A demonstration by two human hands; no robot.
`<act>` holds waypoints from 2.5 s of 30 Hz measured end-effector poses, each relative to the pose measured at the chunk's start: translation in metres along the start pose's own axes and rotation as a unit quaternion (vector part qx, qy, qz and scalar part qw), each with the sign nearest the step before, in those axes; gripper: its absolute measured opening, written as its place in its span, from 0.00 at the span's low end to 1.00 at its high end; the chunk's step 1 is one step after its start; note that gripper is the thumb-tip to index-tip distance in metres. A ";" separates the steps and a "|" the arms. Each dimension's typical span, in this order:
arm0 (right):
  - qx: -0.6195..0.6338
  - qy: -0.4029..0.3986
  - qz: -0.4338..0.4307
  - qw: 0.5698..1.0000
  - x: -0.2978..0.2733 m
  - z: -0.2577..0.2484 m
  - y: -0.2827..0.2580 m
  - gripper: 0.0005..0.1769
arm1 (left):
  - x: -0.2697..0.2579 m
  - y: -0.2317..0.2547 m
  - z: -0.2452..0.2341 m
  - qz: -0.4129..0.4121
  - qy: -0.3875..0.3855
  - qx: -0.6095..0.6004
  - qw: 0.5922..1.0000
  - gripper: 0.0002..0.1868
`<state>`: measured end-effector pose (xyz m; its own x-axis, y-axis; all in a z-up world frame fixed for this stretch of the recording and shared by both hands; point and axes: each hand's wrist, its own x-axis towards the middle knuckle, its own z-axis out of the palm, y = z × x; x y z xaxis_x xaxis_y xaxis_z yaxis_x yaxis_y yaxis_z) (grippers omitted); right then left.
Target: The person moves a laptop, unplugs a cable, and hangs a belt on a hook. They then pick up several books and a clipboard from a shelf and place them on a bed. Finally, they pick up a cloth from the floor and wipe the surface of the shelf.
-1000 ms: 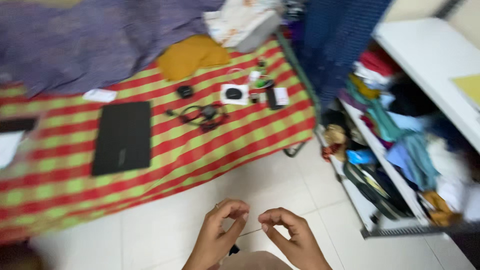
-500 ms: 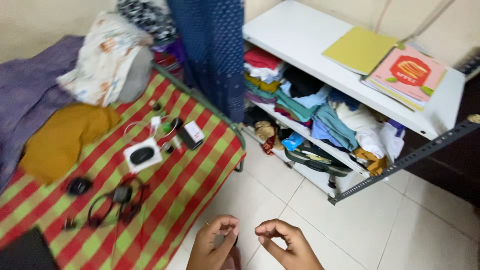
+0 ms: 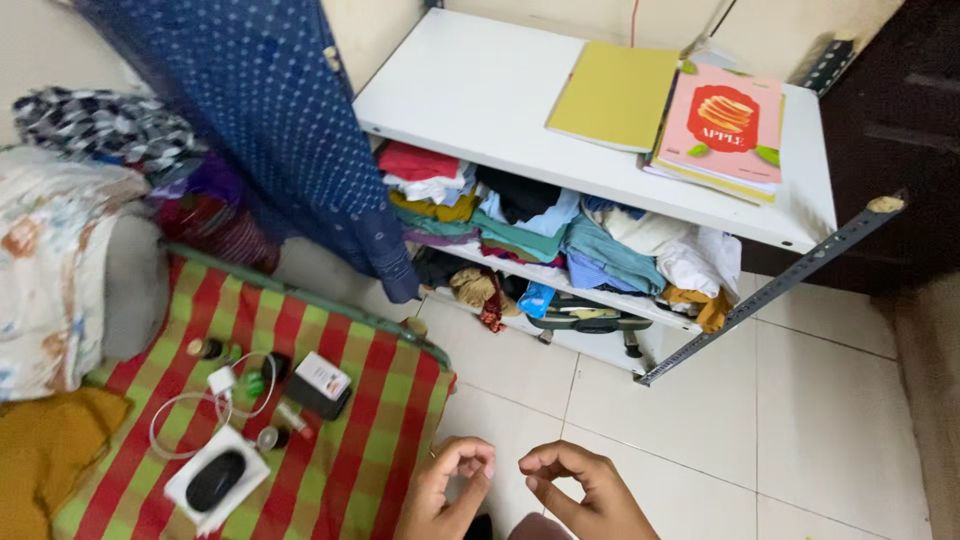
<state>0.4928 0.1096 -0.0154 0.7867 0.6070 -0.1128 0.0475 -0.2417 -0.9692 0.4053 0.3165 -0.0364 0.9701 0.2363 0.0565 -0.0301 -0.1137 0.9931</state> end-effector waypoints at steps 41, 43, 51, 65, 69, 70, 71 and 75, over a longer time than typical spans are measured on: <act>-0.284 0.296 0.006 0.912 0.467 -0.358 0.030 0.29 | 0.663 -0.065 0.135 0.027 0.064 0.349 0.935 0.28; -0.380 0.296 -0.042 0.875 0.488 -0.366 0.031 0.34 | 0.690 -0.067 0.134 0.025 0.032 0.374 0.927 0.31; -0.347 0.333 0.223 0.848 0.550 -0.384 0.046 0.39 | 0.760 -0.076 0.129 -0.112 -0.026 0.252 0.961 0.26; -0.343 0.245 0.320 0.848 0.568 -0.419 0.059 0.34 | 0.745 -0.082 0.141 -0.033 -0.034 0.308 0.950 0.19; -0.187 0.230 0.297 0.908 0.562 -0.440 0.063 0.27 | 0.728 -0.078 0.152 -0.034 -0.035 0.305 0.951 0.18; -0.124 0.231 0.282 0.923 0.556 -0.442 0.066 0.24 | 0.718 -0.077 0.158 -0.012 -0.022 0.302 0.953 0.18; -0.038 0.225 0.251 0.941 0.552 -0.444 0.068 0.21 | 0.709 -0.076 0.165 -0.009 -0.012 0.282 0.959 0.18; 0.178 0.192 0.199 0.944 0.527 -0.462 0.073 0.17 | 0.669 -0.063 0.201 -0.032 0.029 0.217 0.975 0.18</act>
<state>1.1949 0.0618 -0.0443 0.8667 0.1869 -0.4624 -0.4555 -0.0811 -0.8865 1.1045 0.2877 -0.0819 0.9508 0.3095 0.0134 0.1480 -0.4919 0.8580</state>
